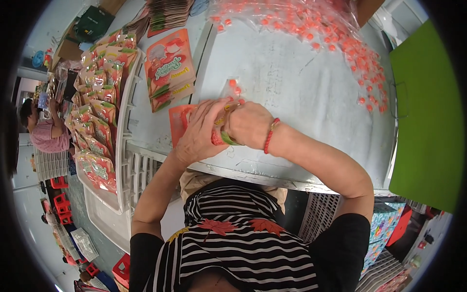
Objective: Packing small individually wrapped candies into plastic resealable bags and organizing them on a tray.
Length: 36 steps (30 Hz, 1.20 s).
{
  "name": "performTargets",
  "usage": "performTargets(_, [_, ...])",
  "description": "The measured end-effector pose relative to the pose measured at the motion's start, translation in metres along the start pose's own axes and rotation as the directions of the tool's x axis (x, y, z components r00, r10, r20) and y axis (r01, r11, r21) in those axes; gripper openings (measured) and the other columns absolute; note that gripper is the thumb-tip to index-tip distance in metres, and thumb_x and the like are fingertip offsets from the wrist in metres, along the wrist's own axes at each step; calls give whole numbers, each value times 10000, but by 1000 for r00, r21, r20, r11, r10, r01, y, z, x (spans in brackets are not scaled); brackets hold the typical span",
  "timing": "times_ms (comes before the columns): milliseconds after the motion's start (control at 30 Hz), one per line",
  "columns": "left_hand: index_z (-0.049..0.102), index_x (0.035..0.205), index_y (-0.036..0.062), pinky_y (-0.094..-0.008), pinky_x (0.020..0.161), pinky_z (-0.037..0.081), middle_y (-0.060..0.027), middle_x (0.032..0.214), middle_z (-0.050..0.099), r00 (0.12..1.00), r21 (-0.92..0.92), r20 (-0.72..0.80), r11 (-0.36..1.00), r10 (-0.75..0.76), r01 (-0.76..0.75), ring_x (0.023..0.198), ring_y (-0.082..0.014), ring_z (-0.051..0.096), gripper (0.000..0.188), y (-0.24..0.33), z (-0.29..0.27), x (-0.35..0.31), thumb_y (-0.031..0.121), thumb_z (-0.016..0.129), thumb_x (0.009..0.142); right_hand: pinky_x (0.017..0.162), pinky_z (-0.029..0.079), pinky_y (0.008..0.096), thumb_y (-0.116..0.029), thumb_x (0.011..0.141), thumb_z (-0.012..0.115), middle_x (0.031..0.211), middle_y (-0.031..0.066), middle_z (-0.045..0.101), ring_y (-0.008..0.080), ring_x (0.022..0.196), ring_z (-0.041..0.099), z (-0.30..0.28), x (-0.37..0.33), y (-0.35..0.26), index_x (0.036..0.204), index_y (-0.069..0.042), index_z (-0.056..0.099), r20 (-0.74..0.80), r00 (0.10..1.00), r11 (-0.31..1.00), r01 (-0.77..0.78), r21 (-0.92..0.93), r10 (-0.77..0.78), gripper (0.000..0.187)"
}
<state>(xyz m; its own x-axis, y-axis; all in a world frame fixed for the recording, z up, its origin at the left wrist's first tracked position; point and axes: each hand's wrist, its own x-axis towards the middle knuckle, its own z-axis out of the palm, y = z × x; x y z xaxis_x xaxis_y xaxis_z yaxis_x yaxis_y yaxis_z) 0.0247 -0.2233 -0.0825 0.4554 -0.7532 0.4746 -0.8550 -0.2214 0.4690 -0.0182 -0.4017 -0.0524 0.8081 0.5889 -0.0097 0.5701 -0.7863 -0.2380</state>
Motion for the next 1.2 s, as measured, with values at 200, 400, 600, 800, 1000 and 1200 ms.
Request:
performTargets(200, [324,1354,28,-469,983,356,-194,1246,477,978,-115,175,984,-116,137,1157,-366,442,848,9,-6,1,187,764,647,553,503,382,-107,701,599,664,115,616,286,651,622,11,-10,10,670,-57,624,22,997,997,67,42,-68,65])
performTargets(400, [289,1359,28,-428,988,379,-173,1306,440,975,-147,148,971,-166,188,1202,-346,427,923,9,-9,2,161,816,613,535,485,343,-88,734,586,709,100,626,249,605,603,-12,-6,2,738,-55,616,-101,974,922,-155,356,203,44])
performTargets(600, [264,1363,31,-440,980,370,-175,1274,435,942,-263,92,904,-323,336,1153,-341,442,958,9,0,-2,169,827,601,540,400,191,-62,900,546,770,-15,546,31,636,474,-5,-4,-6,882,0,576,-483,600,568,57,821,638,71])
performTargets(800, [220,1382,-5,-412,956,423,-190,1301,435,951,-126,-105,952,-291,278,1154,-342,502,990,14,10,6,129,823,607,555,398,204,-105,967,483,756,-21,492,43,634,429,7,27,-18,1054,-38,499,-507,298,446,253,859,808,111])
performTargets(1000, [325,1321,10,-466,930,393,-167,1237,450,910,-121,-244,941,-336,315,1120,-364,447,934,10,14,3,132,832,546,674,457,271,-133,933,493,846,65,543,134,735,539,22,17,-31,991,-8,504,-213,487,213,56,976,847,138])
performTargets(1200, [293,1336,13,-450,942,393,-174,1275,436,910,-44,-270,948,-315,315,1144,-363,432,916,5,19,-5,97,811,586,769,453,416,-197,909,456,836,227,589,385,834,550,22,16,-20,950,31,535,-351,605,589,-252,767,715,244])
